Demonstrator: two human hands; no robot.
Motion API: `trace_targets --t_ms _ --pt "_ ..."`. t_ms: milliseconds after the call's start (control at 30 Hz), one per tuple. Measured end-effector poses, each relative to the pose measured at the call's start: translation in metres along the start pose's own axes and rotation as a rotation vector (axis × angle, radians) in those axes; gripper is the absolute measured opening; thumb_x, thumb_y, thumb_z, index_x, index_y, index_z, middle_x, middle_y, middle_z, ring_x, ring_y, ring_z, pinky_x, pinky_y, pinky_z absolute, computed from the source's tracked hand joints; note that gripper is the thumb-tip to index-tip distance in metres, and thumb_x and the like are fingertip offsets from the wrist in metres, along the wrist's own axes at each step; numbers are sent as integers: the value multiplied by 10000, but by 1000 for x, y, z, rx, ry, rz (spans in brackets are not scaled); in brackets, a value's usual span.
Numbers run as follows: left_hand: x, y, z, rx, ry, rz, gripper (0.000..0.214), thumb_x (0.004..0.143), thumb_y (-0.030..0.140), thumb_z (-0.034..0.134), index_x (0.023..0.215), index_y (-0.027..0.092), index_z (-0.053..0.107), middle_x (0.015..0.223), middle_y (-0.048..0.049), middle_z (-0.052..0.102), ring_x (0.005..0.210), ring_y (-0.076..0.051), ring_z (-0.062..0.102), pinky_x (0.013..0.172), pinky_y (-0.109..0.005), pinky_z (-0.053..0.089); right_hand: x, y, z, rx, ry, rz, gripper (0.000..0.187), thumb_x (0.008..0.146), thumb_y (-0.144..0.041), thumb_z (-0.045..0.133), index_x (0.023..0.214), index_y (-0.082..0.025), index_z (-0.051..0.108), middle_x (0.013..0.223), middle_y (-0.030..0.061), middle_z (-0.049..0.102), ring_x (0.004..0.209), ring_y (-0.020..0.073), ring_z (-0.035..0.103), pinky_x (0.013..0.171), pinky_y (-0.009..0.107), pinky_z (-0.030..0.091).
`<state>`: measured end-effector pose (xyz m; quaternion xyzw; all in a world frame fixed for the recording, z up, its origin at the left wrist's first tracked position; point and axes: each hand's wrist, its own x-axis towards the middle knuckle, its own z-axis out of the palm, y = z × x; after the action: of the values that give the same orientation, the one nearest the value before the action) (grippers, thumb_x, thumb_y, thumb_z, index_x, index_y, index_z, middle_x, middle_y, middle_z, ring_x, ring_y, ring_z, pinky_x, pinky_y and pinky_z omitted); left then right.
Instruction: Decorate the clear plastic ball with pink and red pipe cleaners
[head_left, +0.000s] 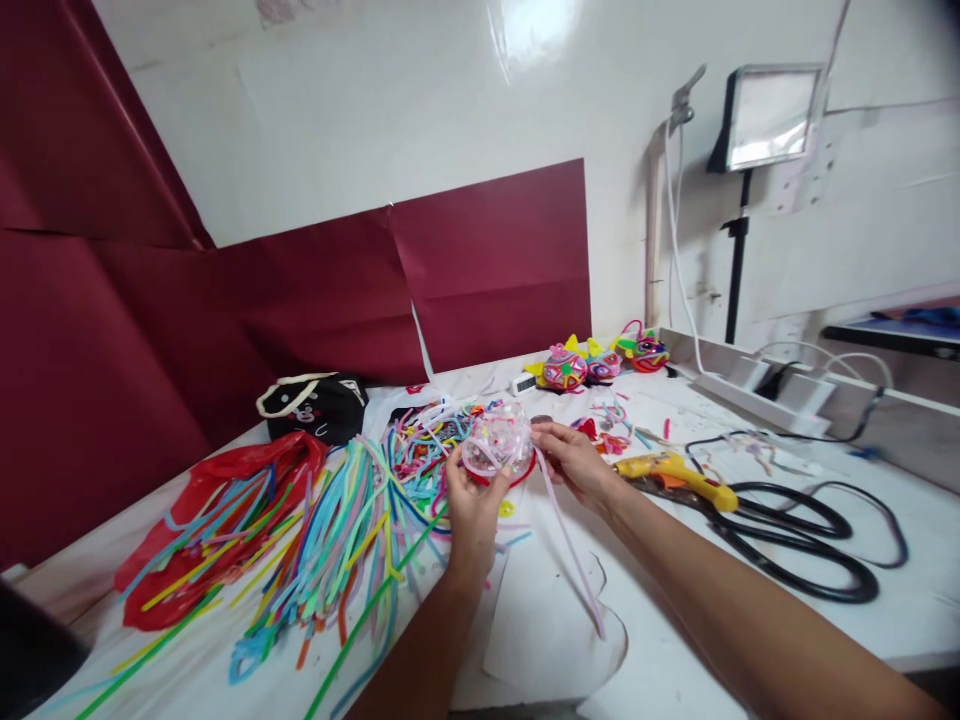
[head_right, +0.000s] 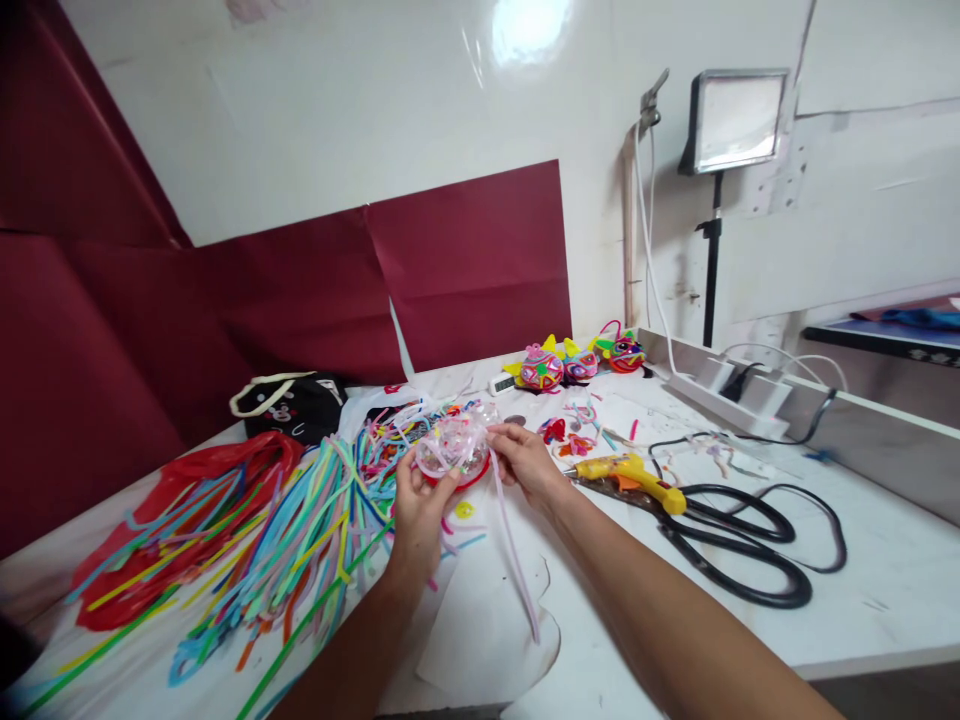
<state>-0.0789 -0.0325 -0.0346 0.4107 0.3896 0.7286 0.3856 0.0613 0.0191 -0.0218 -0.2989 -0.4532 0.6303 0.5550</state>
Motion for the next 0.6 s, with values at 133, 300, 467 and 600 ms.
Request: trace_targets --t_ms 133,300,467,600 --pt "3 -4 0 26 6 25 600 689 236 780 1205 247 473 1225 -84 619 1109 -214 619 948 -347 473 0 2 2 7 22 20 353 658 -383 727 897 -148 614 437 -92 503 320 50 362 320 156 224" --pt "4 -7 -1 56 34 50 609 692 232 768 1229 228 481 1188 -89 640 1092 -218 626 959 -358 467 0 6 4 30 39 33 310 661 -358 714 860 -146 608 430 -90 500 325 59 404 316 152 235" --pt "5 -9 -3 76 32 37 626 710 274 765 1267 253 479 1246 -89 608 1126 -228 610 941 -353 488 -1 6 8 50 57 35 293 664 -323 708 874 -142 613 432 -88 506 318 67 433 299 152 254" --pt "4 -5 -2 57 43 -11 643 705 282 766 1280 262 481 1238 -90 607 1081 -235 632 882 -354 528 -3 2 13 68 78 47 245 662 -283 688 848 -146 604 452 -81 530 309 68 463 287 149 280"
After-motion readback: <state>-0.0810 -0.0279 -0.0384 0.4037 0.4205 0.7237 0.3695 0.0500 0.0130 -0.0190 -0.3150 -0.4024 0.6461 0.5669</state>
